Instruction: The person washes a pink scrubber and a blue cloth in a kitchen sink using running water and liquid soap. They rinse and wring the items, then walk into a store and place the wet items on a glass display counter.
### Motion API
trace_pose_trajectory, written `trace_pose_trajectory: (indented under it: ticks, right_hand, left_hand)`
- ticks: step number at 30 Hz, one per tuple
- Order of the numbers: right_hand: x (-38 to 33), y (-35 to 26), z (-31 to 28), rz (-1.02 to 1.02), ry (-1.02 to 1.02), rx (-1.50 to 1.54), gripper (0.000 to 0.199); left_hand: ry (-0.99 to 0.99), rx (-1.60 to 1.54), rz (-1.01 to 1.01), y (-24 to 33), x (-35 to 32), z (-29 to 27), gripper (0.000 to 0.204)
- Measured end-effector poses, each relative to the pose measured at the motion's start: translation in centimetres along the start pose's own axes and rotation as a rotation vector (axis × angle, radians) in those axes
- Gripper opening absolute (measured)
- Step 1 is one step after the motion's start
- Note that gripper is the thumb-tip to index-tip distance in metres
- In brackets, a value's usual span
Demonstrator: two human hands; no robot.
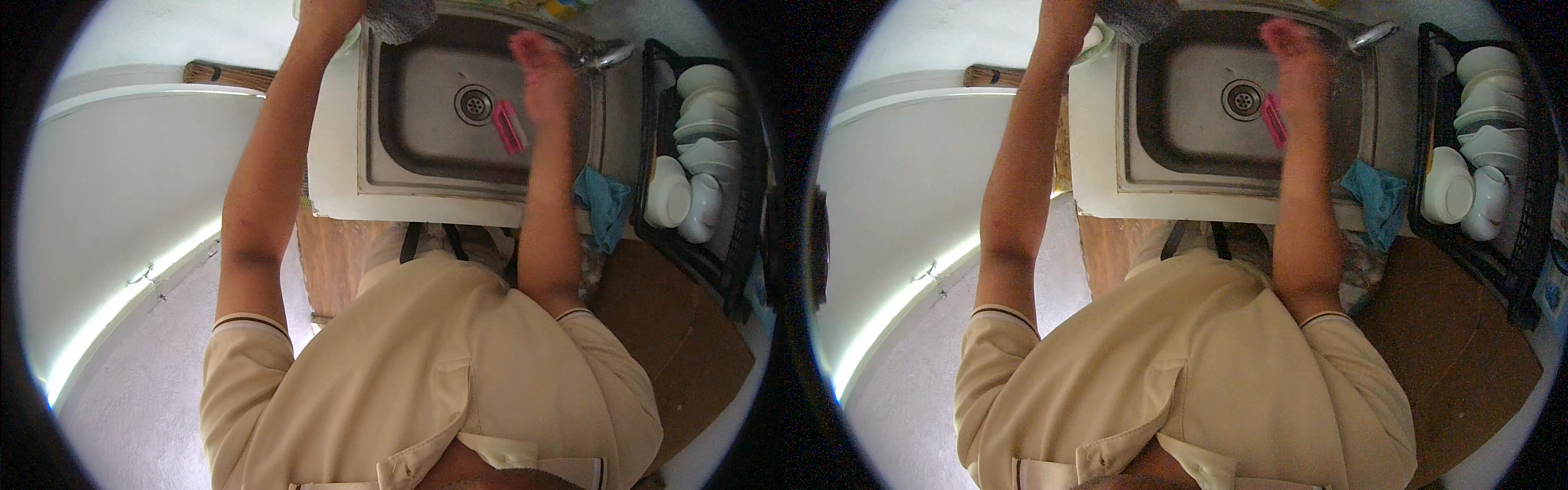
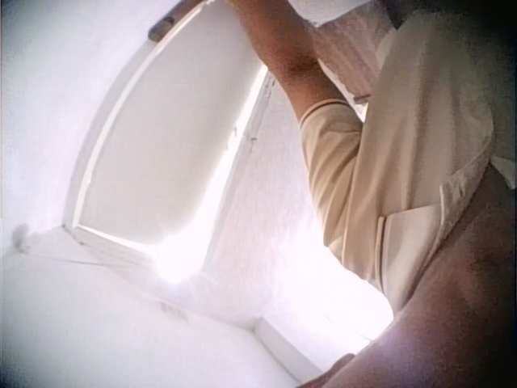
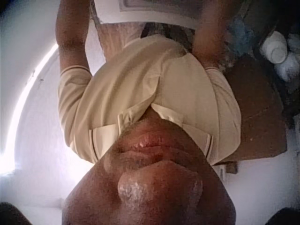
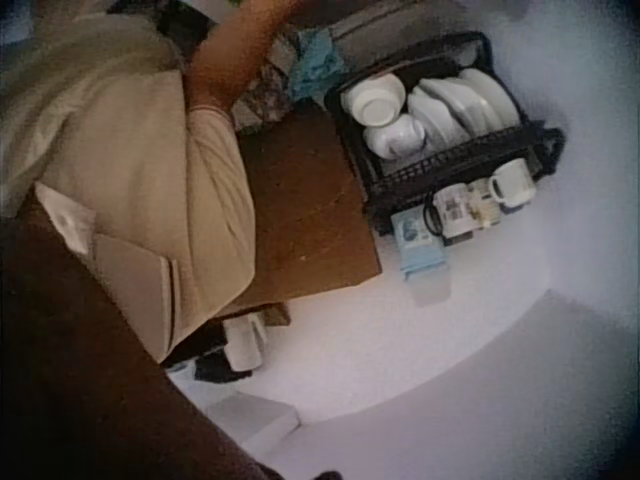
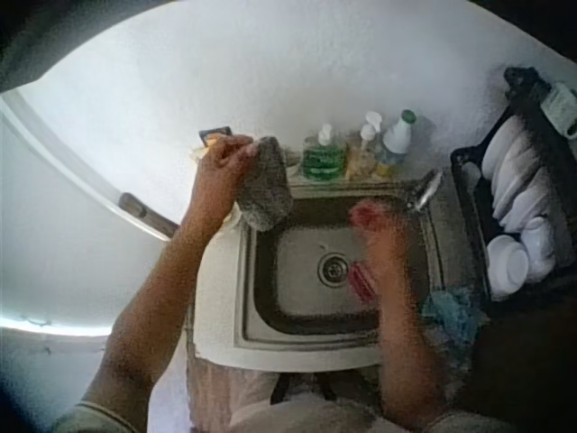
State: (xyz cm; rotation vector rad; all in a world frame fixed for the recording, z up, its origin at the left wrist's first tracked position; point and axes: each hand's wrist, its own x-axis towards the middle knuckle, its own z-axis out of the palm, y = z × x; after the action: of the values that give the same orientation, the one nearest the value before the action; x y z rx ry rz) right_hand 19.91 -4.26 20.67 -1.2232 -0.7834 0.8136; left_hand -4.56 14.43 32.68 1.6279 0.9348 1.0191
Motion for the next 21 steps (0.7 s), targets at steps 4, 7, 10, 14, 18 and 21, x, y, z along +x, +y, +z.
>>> trace_pose_trajectory:
  ticks: [4,7,10,14,18,21]
  right_hand:
    - [-4.8,7.9,2.2,-0.051,-0.277,-0.787,0.031]
    - [-5.2,10.8,-4.1,0.341,-0.24,-0.621,0.03]
    - [-2.2,9.0,-6.6,0.442,-0.165,-0.187,0.03]
    - [1.7,7.1,-6.5,0.413,-0.185,0.531,0.026]
    - [-1.1,4.4,0.5,0.399,-0.425,0.163,0.031]
    - [-1.1,5.7,-0.5,0.53,-0.313,0.162,0.034]
  left_hand:
    - [0.011,-0.082,-0.03,1.7,0.2,1.5,0.035]
    - [0.02,-0.075,-0.059,1.1,0.4,0.9,0.036]
    - [0.006,-0.08,0.0,-0.3,0.2,0.3,0.038]
    - [0.024,0.001,0.001,-0.4,-0.7,1.3,0.044]
    - [0.001,-0.023,-0.021,0.7,-0.7,2.4,0.046]
    - [0.018,0.037,-0.021,1.5,-0.6,2.2,0.044]
